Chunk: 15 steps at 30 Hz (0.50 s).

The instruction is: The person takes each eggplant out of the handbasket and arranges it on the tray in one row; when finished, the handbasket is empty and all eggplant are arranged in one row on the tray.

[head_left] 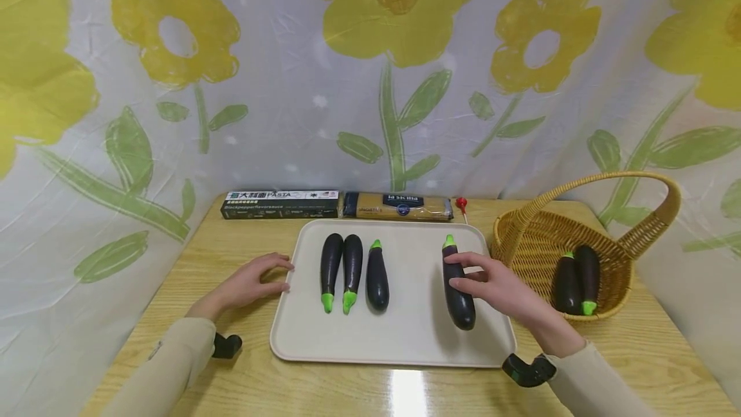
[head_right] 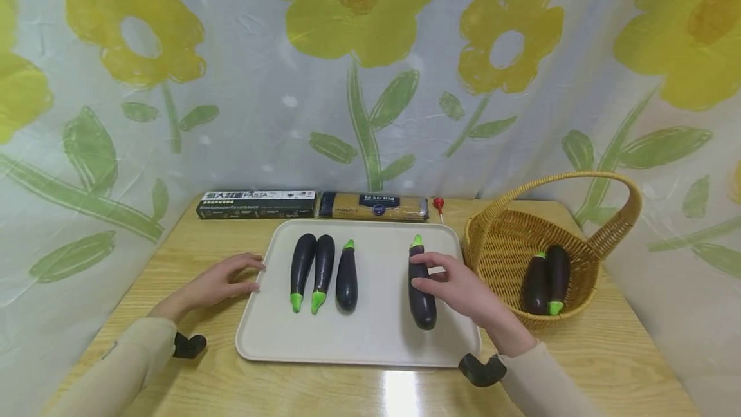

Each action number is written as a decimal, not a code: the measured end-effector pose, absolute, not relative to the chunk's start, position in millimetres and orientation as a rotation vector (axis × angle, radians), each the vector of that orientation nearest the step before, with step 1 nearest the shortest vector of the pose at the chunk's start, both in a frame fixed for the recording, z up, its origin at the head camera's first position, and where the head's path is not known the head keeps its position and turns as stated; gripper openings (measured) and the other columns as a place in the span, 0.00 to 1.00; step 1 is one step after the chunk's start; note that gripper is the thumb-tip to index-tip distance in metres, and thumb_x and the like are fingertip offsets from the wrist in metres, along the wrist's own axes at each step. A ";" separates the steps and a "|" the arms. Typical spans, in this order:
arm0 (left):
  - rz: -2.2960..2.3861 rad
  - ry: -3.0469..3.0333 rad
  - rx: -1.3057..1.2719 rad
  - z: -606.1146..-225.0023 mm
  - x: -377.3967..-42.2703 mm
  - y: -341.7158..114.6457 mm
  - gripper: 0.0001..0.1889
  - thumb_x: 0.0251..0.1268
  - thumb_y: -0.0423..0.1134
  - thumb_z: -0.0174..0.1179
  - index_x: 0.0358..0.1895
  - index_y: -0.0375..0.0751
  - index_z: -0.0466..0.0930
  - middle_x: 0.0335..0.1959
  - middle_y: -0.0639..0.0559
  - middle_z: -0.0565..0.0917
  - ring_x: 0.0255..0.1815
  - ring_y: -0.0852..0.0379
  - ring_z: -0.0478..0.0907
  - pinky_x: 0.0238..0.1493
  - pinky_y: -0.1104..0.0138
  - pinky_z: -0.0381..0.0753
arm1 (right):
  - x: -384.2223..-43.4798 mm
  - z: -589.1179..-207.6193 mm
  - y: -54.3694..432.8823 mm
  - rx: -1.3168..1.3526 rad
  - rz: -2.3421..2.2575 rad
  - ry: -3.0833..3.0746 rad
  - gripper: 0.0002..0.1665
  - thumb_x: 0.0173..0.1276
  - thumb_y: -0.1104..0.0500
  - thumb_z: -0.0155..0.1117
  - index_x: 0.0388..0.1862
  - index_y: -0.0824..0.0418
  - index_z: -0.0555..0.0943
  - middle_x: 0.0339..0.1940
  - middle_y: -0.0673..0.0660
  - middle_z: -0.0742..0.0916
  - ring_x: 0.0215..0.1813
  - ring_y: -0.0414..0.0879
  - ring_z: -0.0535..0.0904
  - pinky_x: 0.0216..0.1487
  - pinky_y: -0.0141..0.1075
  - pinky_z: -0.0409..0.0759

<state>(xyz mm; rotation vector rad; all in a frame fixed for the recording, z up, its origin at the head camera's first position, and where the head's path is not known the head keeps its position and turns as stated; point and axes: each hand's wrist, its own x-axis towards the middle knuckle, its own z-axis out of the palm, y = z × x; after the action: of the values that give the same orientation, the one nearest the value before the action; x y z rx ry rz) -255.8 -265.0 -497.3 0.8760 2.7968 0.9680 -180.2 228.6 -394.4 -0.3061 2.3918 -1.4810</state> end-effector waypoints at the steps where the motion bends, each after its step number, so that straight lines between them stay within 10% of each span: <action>1: 0.970 2.796 0.875 -497.1 -255.7 -264.6 0.20 0.64 0.45 0.66 0.56 0.42 0.79 0.64 0.35 0.74 0.68 0.31 0.63 0.70 0.39 0.57 | -183.8 -396.7 225.3 -0.305 -1.479 2.386 0.28 0.69 0.52 0.66 0.66 0.57 0.73 0.68 0.65 0.72 0.59 0.56 0.79 0.52 0.45 0.81; 15: 0.990 2.785 0.856 -497.7 -256.4 -264.8 0.20 0.63 0.45 0.67 0.55 0.42 0.80 0.64 0.35 0.74 0.68 0.32 0.64 0.69 0.39 0.57 | -228.1 -429.1 176.0 -0.423 -1.272 2.442 0.28 0.70 0.57 0.64 0.67 0.62 0.74 0.59 0.65 0.77 0.49 0.50 0.82 0.45 0.39 0.80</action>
<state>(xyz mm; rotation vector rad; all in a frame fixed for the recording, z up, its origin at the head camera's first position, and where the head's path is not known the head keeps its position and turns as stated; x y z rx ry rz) -256.4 -264.8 -497.7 0.8558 2.7854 0.9897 -228.1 176.0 -429.1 -0.4232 2.4416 -1.2722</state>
